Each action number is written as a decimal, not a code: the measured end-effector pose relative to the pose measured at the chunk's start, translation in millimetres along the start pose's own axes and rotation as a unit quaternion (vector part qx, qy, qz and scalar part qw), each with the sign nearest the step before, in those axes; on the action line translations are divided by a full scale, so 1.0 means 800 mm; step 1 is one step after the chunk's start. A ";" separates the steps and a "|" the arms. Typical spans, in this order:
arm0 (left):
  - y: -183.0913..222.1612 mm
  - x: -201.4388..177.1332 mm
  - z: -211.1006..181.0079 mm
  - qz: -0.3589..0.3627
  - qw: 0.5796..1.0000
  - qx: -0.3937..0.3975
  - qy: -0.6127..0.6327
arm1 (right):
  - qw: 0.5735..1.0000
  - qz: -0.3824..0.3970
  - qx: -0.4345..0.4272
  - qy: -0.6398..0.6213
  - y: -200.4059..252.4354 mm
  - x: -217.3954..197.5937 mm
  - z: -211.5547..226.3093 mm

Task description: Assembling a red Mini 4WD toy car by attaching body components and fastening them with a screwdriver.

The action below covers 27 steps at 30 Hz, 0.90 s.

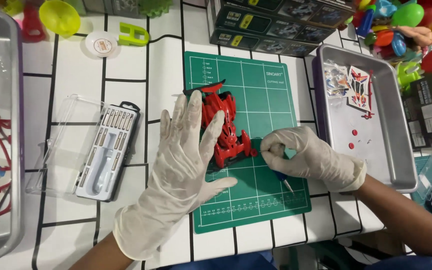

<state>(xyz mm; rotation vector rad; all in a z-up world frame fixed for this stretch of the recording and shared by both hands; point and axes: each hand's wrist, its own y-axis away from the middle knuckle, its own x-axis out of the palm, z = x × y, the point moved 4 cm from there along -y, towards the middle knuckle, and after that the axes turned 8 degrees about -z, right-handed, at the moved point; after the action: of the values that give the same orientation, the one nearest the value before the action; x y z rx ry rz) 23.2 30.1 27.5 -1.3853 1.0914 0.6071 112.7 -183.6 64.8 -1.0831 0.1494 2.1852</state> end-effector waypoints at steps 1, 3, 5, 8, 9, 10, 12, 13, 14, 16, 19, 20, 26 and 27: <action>0.000 0.001 0.001 0.003 1.000 -0.010 0.019 | 1.000 -0.003 -0.015 0.002 -0.003 0.000 0.002; 0.001 0.004 0.002 0.008 0.999 -0.024 0.041 | 1.000 -0.001 -0.029 0.002 -0.008 0.000 0.004; 0.002 0.008 0.002 0.019 0.999 -0.028 0.007 | 0.999 0.039 0.008 0.017 -0.009 0.000 0.002; 0.002 0.013 0.002 0.018 1.000 -0.025 0.003 | 0.997 0.070 0.028 0.019 -0.007 0.001 -0.005; 0.003 0.016 0.003 0.020 0.999 -0.026 0.005 | 0.997 0.073 0.030 0.018 -0.007 0.001 -0.007; 0.004 0.019 0.003 0.018 0.999 -0.026 0.014 | 0.996 0.079 0.044 0.014 -0.007 0.002 -0.010; 0.005 0.021 0.003 0.016 0.999 -0.026 0.024 | 0.994 0.087 0.059 0.010 -0.009 0.001 -0.011; 0.005 0.020 0.003 0.014 1.000 -0.022 0.014 | 0.992 0.096 0.080 -0.002 -0.011 0.002 -0.009; 0.005 0.019 0.002 0.013 1.000 -0.019 0.004 | 0.989 0.105 0.101 -0.013 -0.012 0.002 -0.008; 0.006 0.020 0.003 0.012 1.000 -0.022 0.012 | 0.991 0.100 0.094 -0.008 -0.015 0.005 -0.002; 0.005 0.021 0.003 0.010 0.999 -0.025 0.026 | 0.990 0.101 0.095 -0.001 -0.014 0.004 -0.006; 0.006 0.021 0.004 0.009 0.999 -0.026 0.032 | 0.989 0.109 0.103 0.001 -0.013 0.004 -0.009; 0.005 0.020 0.003 0.009 1.000 -0.018 0.010 | 0.988 0.123 0.089 -0.018 -0.014 0.006 -0.013; 0.005 0.020 0.003 0.009 1.000 -0.018 0.010 | 0.988 0.123 0.089 -0.018 -0.014 0.006 -0.012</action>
<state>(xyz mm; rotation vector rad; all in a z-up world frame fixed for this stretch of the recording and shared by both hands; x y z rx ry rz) 26.8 28.8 11.3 -1.4168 1.1152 0.6291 124.4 -176.1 57.4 -0.9663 0.4744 2.3540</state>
